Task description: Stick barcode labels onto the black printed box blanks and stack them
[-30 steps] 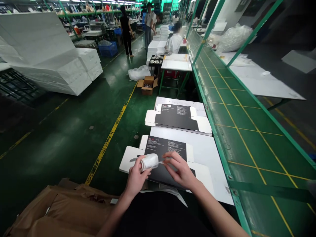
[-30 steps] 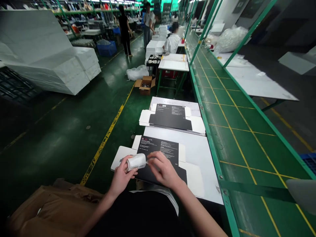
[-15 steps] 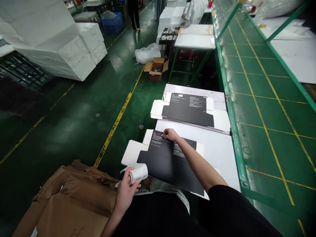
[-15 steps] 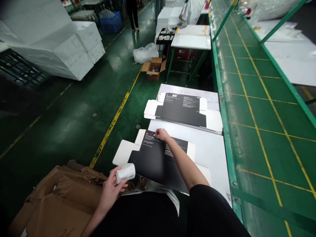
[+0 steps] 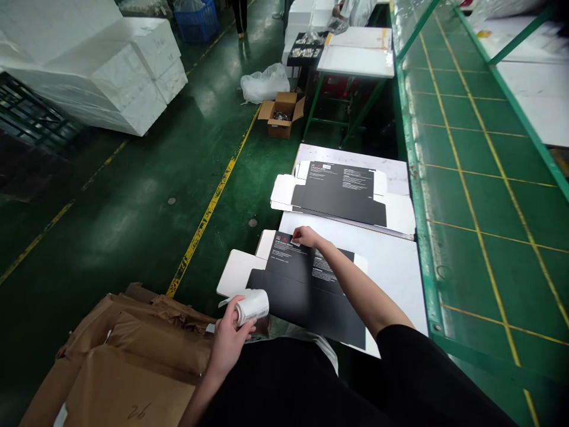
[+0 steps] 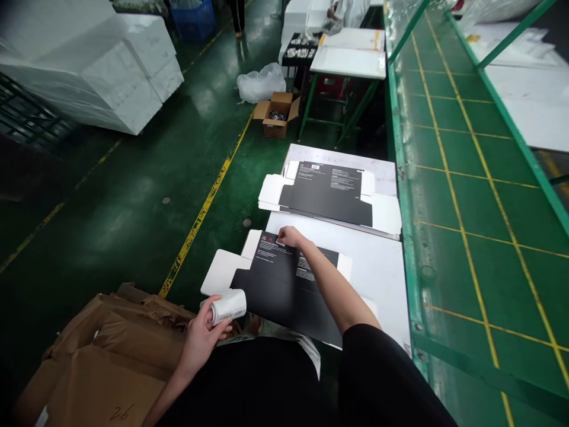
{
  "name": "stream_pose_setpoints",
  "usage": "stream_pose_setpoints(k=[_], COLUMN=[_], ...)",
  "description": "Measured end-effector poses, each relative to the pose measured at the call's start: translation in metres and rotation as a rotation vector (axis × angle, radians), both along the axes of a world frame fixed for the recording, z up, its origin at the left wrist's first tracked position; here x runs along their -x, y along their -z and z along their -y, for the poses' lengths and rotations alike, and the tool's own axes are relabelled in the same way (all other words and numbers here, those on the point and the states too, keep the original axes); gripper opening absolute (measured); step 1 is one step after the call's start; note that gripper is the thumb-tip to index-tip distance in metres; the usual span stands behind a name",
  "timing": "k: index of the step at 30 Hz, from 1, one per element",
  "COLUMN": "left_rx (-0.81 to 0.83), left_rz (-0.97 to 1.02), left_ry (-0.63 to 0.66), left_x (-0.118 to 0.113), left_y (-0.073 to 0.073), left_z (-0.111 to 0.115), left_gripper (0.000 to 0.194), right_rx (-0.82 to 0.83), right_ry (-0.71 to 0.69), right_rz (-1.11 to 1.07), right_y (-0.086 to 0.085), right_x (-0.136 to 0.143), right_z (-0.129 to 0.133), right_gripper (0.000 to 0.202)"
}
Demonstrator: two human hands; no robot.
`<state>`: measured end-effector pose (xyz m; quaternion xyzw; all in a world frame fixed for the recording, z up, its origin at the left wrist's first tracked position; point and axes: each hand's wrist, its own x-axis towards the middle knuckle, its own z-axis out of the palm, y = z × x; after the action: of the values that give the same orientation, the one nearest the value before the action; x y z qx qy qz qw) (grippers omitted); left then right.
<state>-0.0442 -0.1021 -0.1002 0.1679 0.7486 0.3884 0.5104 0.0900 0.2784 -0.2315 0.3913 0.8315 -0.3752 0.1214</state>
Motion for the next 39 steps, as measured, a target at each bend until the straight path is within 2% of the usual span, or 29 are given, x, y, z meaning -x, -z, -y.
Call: stream_pose_setpoints(k=[9, 26, 39], left_rx=[0.028, 0.022, 0.026], left_rz=[-0.007, -0.002, -0.001], left_ry=[-0.004, 0.019, 0.002], left_x=[0.0007, 0.0008, 0.0001], left_y=[-0.0062, -0.0043, -0.0048], left_z=[0.0002, 0.0023, 0.004], left_gripper=[0.067, 0.064, 0.067], right_rx=[0.008, -0.006, -0.078], right_ry=[-0.056, -0.1, -0.124], right_rz=[0.03, 0.039, 0.07], right_y=[-0.0003, 0.0026, 0.0019], right_x=[0.0063, 0.0056, 0.0074], right_z=[-0.0054, -0.0064, -0.0015], right_gripper=[0.017, 0.018, 0.018])
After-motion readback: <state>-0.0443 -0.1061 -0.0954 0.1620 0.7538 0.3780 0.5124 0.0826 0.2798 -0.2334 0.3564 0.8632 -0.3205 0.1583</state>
